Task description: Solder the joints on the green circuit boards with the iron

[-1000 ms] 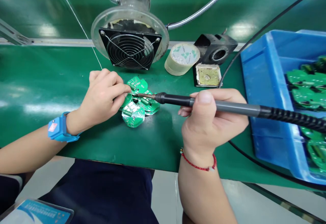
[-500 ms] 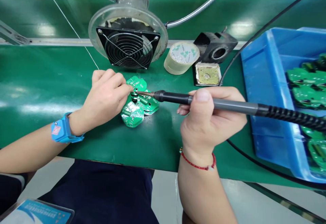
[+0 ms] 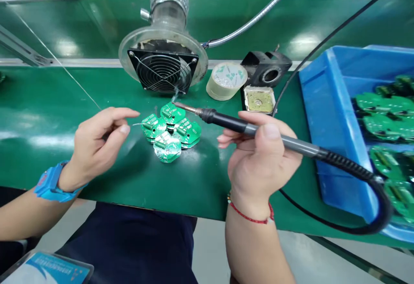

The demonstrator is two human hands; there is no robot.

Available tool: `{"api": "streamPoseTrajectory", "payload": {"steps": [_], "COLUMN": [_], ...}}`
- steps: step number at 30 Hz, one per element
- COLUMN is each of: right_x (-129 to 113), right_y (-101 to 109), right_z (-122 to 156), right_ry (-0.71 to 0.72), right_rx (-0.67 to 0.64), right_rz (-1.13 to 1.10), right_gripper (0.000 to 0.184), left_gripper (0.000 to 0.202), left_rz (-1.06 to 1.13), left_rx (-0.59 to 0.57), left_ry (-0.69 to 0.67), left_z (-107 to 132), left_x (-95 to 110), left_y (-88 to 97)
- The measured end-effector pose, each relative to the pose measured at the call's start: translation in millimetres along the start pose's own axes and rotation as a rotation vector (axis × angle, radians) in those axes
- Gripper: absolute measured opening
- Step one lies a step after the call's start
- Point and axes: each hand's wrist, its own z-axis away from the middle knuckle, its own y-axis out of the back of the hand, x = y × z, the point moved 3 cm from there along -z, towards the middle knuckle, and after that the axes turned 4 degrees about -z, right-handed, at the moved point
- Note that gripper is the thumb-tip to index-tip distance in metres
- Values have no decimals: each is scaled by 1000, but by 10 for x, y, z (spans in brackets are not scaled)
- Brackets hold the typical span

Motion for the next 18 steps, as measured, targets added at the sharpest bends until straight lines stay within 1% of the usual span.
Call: {"api": "streamPoseTrajectory", "payload": {"steps": [2, 4, 5, 7, 9, 11, 13, 15, 18], "right_x": [12, 13, 6, -15, -35, -36, -23, -9, -6], "right_y": [-2, 3, 10, 27, 42, 46, 35, 21, 10], "right_z": [0, 5, 10, 29, 60, 94, 118, 133, 148], "right_ry": [-111, -157, -140, -36, 109, 205, 227, 212, 213], "right_rx": [-71, -104, -100, -70, -47, -62, -111, -146, -134], "right_rz": [-56, -82, -83, -81, -93, -118, -139, -151, -141], "right_gripper": [26, 25, 24, 23, 24, 25, 24, 24, 22], "left_gripper": [16, 12, 13, 15, 14, 13, 13, 13, 13], "left_rz": [123, 175, 174, 159, 128, 68, 1, -61, -144], "left_rx": [-24, -102, -150, -207, -198, -166, -150, -150, -142], "left_ry": [103, 154, 165, 161, 140, 105, 72, 46, 19], "left_z": [119, 209, 241, 282, 301, 308, 311, 312, 310], "left_x": [28, 71, 93, 129, 146, 150, 150, 152, 159], "left_y": [-11, -69, -106, -171, -208, -221, -221, -217, -214]}}
